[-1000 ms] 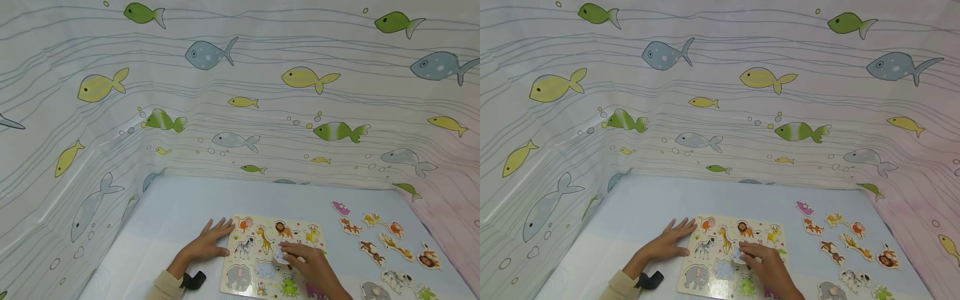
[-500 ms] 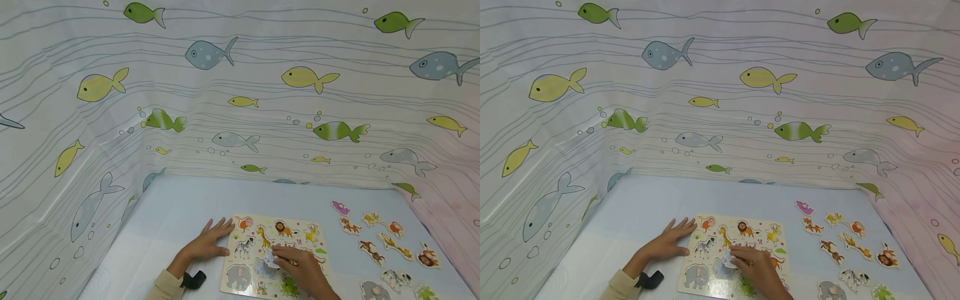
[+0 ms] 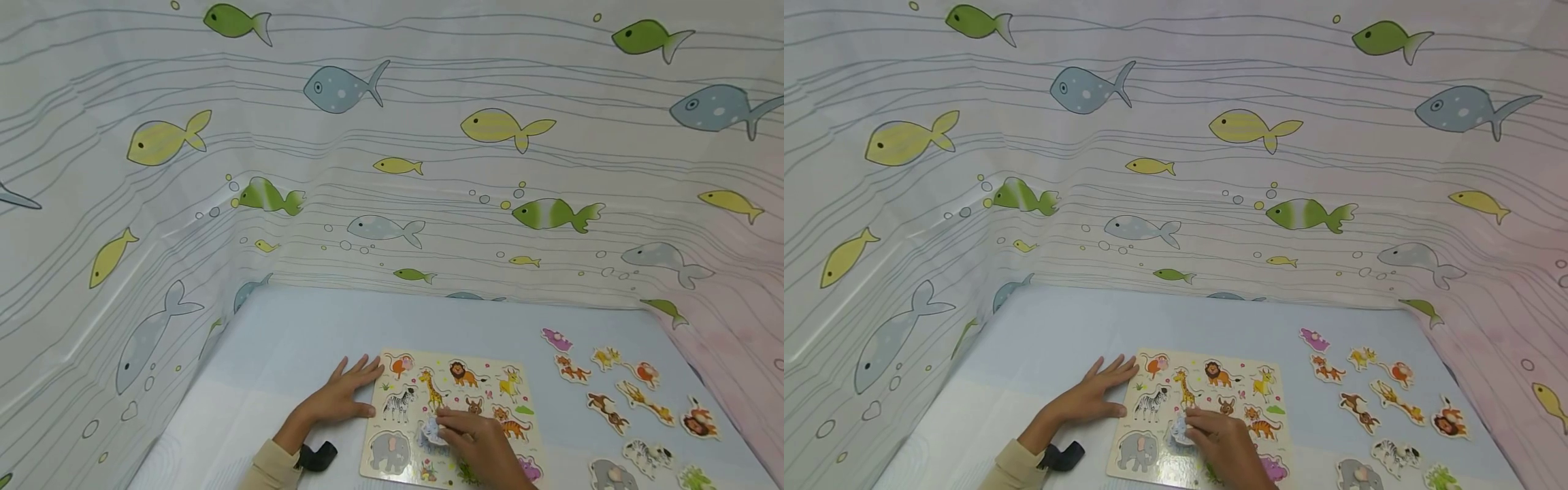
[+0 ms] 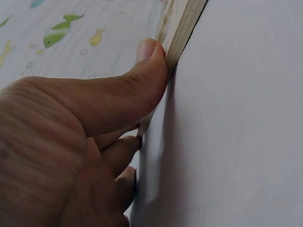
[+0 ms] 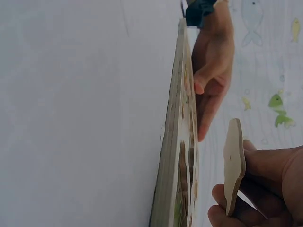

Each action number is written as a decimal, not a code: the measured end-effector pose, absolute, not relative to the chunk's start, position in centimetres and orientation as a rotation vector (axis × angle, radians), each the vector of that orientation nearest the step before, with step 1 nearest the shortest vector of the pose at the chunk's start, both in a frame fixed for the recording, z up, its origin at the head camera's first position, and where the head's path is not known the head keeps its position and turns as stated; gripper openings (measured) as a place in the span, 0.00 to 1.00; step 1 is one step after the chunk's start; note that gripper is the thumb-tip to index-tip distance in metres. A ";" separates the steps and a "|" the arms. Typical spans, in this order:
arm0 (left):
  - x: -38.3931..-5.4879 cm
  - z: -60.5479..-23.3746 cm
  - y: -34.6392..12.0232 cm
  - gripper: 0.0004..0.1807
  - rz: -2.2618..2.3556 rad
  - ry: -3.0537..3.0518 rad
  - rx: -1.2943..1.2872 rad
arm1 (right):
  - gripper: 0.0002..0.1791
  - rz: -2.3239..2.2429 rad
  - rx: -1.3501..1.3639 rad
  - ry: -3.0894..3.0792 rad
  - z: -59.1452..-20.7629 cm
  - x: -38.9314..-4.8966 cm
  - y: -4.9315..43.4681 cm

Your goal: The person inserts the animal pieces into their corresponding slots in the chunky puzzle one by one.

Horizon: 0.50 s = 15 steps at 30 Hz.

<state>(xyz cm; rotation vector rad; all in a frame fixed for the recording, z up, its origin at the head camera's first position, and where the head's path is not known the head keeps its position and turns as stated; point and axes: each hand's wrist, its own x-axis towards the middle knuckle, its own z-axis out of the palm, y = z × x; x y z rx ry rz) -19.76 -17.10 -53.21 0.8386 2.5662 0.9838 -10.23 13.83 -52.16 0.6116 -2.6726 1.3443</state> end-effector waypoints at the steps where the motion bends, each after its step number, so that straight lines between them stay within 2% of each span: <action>1: -19.8 -53.2 -17.1 0.48 0.985 2.566 0.838 | 0.13 1.346 0.614 -2.668 -52.2 -10.2 13.7; 15: -19.8 -53.4 -17.2 0.49 0.998 2.561 0.845 | 0.12 1.244 0.695 -2.587 -53.2 -10.3 12.4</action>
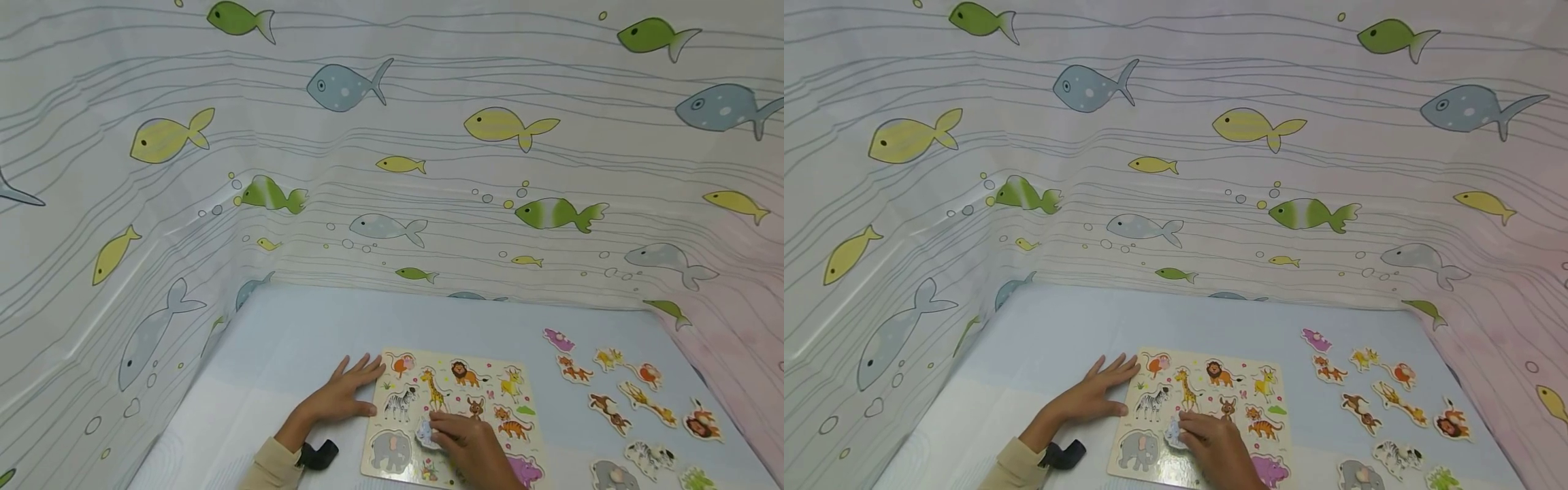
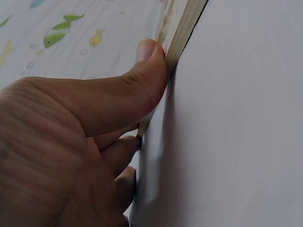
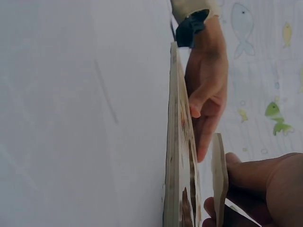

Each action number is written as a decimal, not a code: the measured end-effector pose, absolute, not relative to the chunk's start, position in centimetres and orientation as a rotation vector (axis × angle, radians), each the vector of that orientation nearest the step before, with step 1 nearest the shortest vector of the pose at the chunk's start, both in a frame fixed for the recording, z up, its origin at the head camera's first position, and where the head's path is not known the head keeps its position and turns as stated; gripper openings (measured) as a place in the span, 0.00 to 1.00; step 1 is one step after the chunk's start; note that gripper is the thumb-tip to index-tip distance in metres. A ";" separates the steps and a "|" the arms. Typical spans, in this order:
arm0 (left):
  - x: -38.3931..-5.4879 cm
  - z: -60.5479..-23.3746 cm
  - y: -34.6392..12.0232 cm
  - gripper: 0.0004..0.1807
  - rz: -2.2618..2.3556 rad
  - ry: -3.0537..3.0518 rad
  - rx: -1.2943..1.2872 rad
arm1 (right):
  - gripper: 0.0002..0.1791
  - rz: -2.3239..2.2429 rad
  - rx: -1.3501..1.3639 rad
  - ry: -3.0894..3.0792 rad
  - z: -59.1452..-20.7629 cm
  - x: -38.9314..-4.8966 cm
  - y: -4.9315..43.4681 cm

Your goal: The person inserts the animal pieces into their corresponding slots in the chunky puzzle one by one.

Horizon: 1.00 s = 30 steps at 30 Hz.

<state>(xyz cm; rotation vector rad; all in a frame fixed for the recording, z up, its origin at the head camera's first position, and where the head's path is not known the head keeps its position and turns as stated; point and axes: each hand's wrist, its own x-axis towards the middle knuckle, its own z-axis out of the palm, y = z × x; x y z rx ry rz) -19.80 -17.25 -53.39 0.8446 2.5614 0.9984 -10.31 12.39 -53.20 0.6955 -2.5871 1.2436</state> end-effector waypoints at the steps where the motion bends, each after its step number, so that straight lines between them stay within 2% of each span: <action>1: -19.8 -53.4 -17.2 0.49 0.995 2.563 0.844 | 0.12 1.227 0.698 -2.588 -53.3 -10.3 12.4; 30: -19.8 -53.3 -17.1 0.48 0.987 2.565 0.835 | 0.13 1.111 0.709 -2.679 -54.0 -9.8 12.1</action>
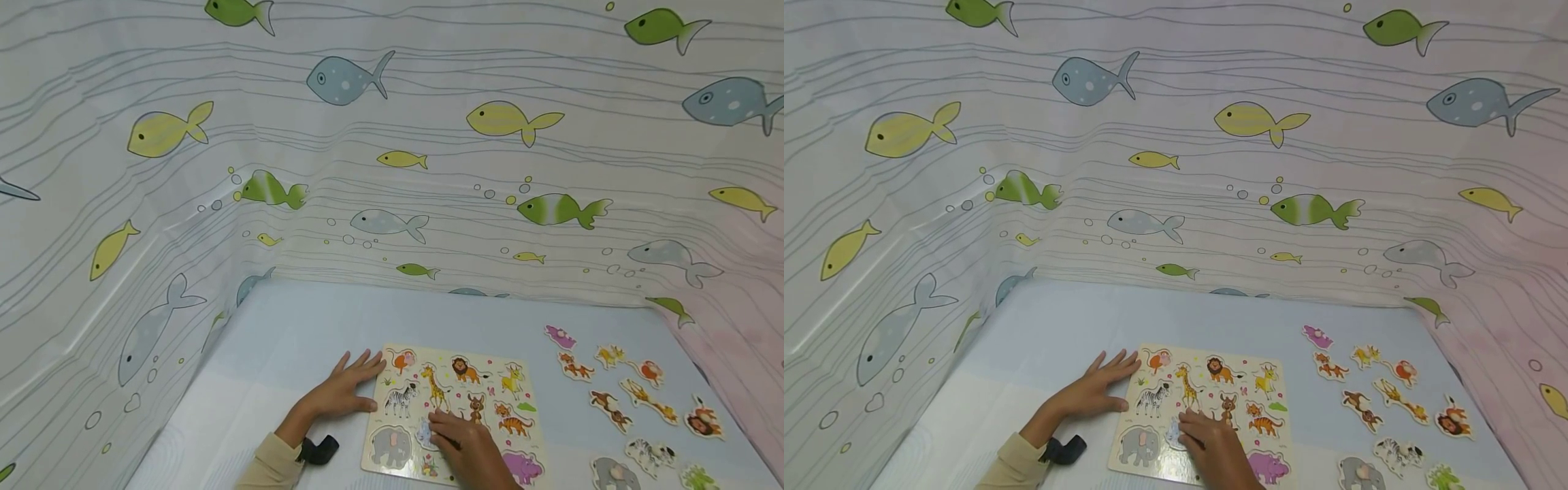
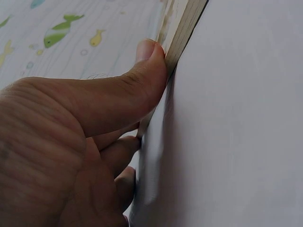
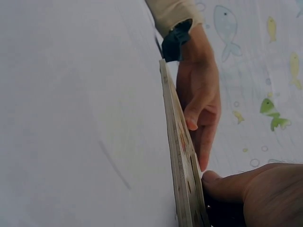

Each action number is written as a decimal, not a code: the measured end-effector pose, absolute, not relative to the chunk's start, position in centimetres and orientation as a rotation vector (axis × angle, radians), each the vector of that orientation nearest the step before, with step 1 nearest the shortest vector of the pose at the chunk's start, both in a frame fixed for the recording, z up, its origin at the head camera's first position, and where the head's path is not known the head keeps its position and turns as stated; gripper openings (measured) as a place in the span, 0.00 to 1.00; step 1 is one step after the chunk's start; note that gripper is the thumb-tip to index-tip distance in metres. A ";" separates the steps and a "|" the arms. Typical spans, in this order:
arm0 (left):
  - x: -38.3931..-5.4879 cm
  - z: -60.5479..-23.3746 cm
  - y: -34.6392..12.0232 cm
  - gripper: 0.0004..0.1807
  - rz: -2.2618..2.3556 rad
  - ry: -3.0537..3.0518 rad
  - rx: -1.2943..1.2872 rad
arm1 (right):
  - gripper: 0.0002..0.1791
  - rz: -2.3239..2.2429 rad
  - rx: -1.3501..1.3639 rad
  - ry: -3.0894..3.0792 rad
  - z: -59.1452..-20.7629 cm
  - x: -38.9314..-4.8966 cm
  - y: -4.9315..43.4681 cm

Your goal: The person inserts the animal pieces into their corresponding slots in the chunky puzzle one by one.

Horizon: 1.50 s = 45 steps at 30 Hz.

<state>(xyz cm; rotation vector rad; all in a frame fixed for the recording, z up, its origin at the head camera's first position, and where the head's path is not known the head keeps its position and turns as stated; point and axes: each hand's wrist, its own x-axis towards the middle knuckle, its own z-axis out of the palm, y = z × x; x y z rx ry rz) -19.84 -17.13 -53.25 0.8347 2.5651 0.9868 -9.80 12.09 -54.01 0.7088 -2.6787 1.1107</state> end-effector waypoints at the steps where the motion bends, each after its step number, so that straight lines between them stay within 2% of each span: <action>1: -19.8 -53.3 -17.1 0.48 0.989 2.565 0.835 | 0.13 1.106 0.707 -2.677 -54.0 -9.8 12.1; 45: -19.9 -53.3 -17.1 0.48 0.971 2.568 0.839 | 0.15 1.047 0.718 -2.832 -53.6 -9.8 12.2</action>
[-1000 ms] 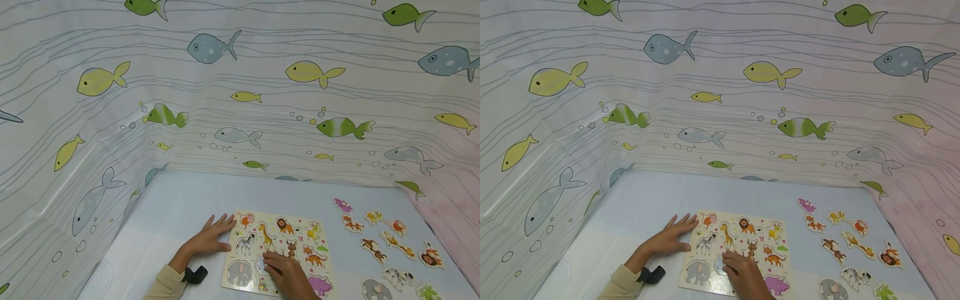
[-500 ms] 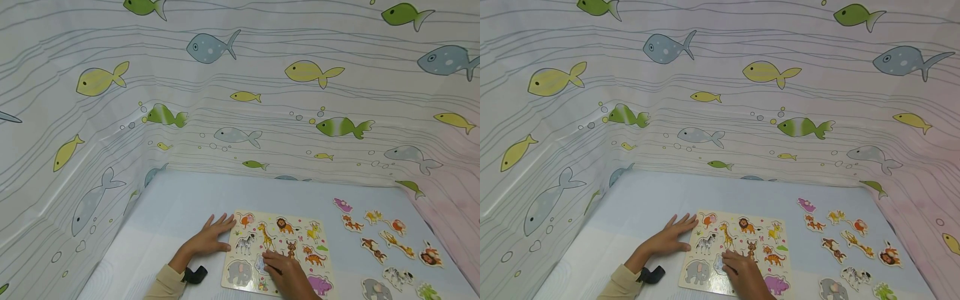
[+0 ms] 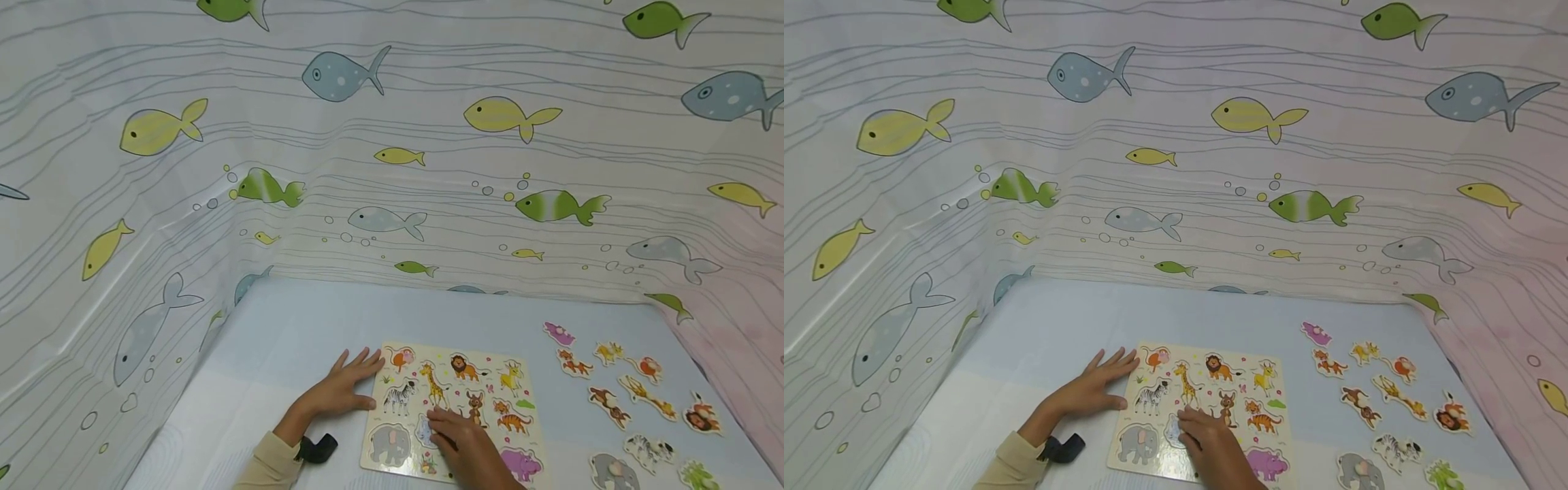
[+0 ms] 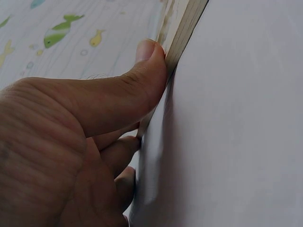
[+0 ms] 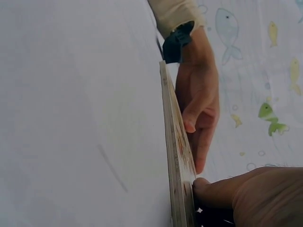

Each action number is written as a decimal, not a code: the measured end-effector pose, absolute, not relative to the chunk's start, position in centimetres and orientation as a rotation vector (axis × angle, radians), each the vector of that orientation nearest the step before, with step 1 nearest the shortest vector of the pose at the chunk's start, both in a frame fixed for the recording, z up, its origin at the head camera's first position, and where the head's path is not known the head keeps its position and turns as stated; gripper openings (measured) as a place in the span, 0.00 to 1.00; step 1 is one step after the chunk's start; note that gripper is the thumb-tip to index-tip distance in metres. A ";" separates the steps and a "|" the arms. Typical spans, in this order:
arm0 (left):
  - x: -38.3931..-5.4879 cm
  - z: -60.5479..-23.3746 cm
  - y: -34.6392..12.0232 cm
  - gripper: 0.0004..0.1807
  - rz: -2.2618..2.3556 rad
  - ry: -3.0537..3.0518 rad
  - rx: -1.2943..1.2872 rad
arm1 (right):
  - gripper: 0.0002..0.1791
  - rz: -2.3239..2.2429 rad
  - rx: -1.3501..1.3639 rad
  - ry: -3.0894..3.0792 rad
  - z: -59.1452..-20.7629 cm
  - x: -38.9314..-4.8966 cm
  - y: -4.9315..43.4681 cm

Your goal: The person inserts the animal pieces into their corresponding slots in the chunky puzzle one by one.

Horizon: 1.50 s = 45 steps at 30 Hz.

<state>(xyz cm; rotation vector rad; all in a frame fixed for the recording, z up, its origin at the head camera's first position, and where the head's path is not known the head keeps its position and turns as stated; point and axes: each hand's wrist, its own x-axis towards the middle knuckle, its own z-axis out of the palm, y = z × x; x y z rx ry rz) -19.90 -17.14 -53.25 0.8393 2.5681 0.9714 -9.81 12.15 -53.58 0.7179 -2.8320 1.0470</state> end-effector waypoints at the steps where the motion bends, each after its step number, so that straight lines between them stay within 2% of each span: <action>1: -19.9 -53.2 -17.1 0.48 0.973 2.567 0.840 | 0.14 1.043 0.714 -2.835 -53.5 -9.8 12.2; 12: -19.9 -53.1 -17.0 0.47 0.997 2.563 0.830 | 0.15 1.103 0.728 -2.806 -53.8 -9.8 12.3; 21: -20.2 -53.8 -17.3 0.47 0.991 2.563 0.825 | 0.20 1.232 0.721 -2.799 -53.8 -9.8 12.3; 32: -20.3 -53.7 -17.3 0.48 0.996 2.563 0.838 | 0.21 1.376 0.759 -2.647 -50.8 -9.5 14.1; 45: -20.1 -53.6 -17.2 0.48 1.006 2.553 0.854 | 0.22 1.190 0.271 -2.717 -46.6 -11.0 21.2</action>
